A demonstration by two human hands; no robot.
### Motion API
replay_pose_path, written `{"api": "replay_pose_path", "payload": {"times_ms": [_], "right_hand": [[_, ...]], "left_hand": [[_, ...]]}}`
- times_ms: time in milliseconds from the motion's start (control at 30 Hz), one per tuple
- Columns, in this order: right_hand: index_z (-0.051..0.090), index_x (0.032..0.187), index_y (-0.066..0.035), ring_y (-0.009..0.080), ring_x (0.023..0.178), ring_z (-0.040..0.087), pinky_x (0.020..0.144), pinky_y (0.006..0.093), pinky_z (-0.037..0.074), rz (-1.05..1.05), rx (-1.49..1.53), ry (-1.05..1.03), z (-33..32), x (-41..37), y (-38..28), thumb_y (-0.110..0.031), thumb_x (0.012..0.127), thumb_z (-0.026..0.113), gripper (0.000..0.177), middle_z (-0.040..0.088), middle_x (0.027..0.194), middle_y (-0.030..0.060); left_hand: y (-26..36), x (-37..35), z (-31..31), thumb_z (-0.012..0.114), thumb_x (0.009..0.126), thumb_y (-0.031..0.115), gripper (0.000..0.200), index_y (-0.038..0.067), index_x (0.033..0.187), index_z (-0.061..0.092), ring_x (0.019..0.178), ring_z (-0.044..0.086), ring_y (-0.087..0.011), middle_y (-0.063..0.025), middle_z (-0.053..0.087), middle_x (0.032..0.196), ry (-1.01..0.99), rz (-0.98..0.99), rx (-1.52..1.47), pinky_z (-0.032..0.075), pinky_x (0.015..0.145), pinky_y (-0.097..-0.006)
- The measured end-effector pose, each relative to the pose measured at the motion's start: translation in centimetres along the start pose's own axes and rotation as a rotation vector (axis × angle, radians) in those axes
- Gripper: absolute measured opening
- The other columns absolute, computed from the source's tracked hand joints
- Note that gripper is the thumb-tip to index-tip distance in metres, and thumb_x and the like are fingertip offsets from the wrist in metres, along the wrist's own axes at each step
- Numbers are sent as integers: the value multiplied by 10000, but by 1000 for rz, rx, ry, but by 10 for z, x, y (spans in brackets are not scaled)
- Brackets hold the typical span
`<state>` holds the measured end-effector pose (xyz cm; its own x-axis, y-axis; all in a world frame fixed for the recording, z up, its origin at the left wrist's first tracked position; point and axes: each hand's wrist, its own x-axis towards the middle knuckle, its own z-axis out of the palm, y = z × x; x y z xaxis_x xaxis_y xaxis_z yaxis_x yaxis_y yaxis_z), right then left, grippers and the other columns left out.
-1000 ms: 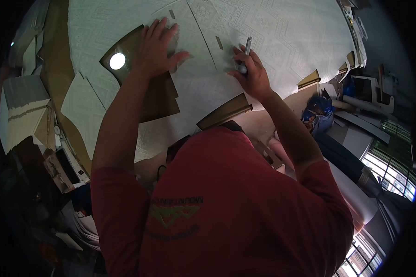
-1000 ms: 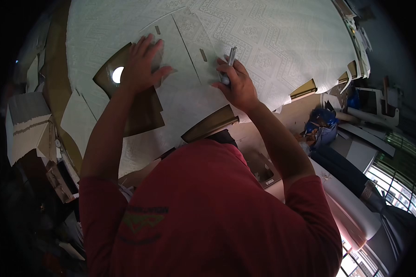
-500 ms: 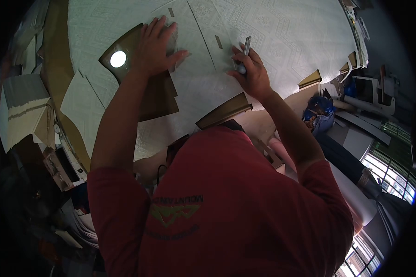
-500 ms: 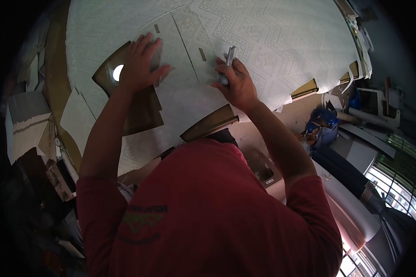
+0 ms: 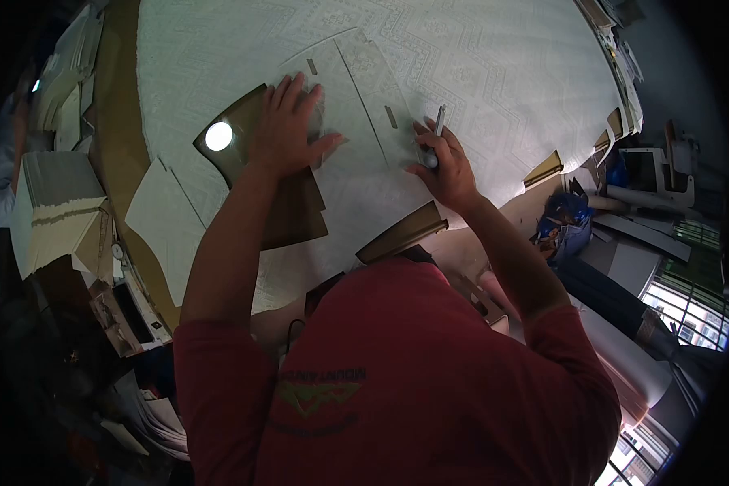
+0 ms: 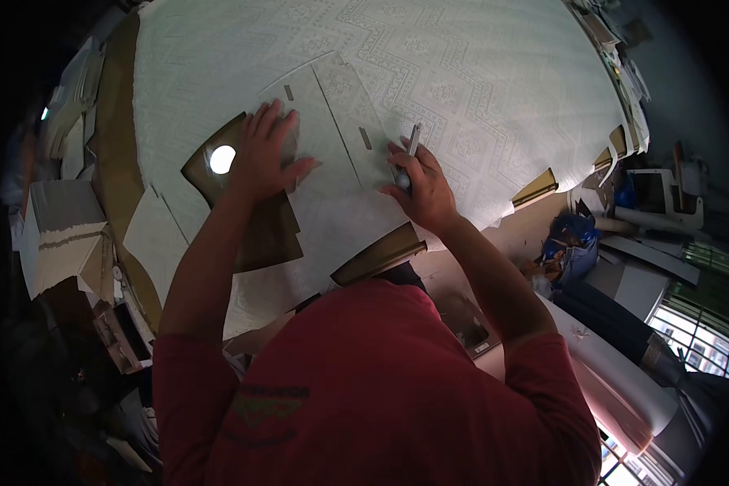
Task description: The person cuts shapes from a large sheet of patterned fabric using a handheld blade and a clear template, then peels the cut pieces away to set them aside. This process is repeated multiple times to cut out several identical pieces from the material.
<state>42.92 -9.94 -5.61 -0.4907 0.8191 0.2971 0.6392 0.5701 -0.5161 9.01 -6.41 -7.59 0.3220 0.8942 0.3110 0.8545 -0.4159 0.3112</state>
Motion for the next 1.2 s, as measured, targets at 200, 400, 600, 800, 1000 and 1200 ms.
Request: {"api": "replay_pose_path", "payload": {"times_ms": [200,400,600,800,1000,1200], "right_hand": [[526,1245,-66,426,1423,489,1153,502,432,4,3,-6,0,1,0,-120,778,889,593,636,1429,178],[538,1240,-65,419,1422,491,1156,498,428,3,-4,-17,-1,1,1,-119,775,890,586,634,1431,178],[553,1238,-71,409,1412,499,1156,490,432,0,8,-5,-1,1,0,-121,775,889,575,636,1432,165],[555,1213,-71,396,1364,544,1107,472,491,-145,-28,-50,-3,7,0,-94,778,874,540,631,1434,153],[551,1204,-67,377,1340,568,1088,453,518,-155,18,-64,-1,6,2,-52,792,848,508,637,1420,154],[569,1166,-82,338,1330,568,1058,428,536,-109,45,-45,-1,6,0,-81,792,853,470,662,1386,116]], "left_hand": [[-2,-1,2,748,823,656,909,81,1492,530,1520,324,-414,-207,397,1607,5,-3,13,217,1249,-601],[-1,-1,1,755,808,665,909,78,1473,554,1500,337,-441,-206,417,1585,28,4,-13,238,1242,-604],[-1,0,1,757,806,665,899,74,1457,569,1488,343,-452,-209,410,1585,30,12,-4,259,1231,-608],[-2,0,2,759,814,655,890,76,1462,565,1484,342,-463,-210,416,1577,50,41,-4,260,1222,-626],[0,1,0,764,821,637,883,90,1481,549,1492,333,-464,-209,402,1595,33,40,3,257,1222,-629],[-2,0,3,765,823,632,875,94,1479,553,1498,330,-457,-207,406,1596,38,36,3,261,1225,-613]]}}
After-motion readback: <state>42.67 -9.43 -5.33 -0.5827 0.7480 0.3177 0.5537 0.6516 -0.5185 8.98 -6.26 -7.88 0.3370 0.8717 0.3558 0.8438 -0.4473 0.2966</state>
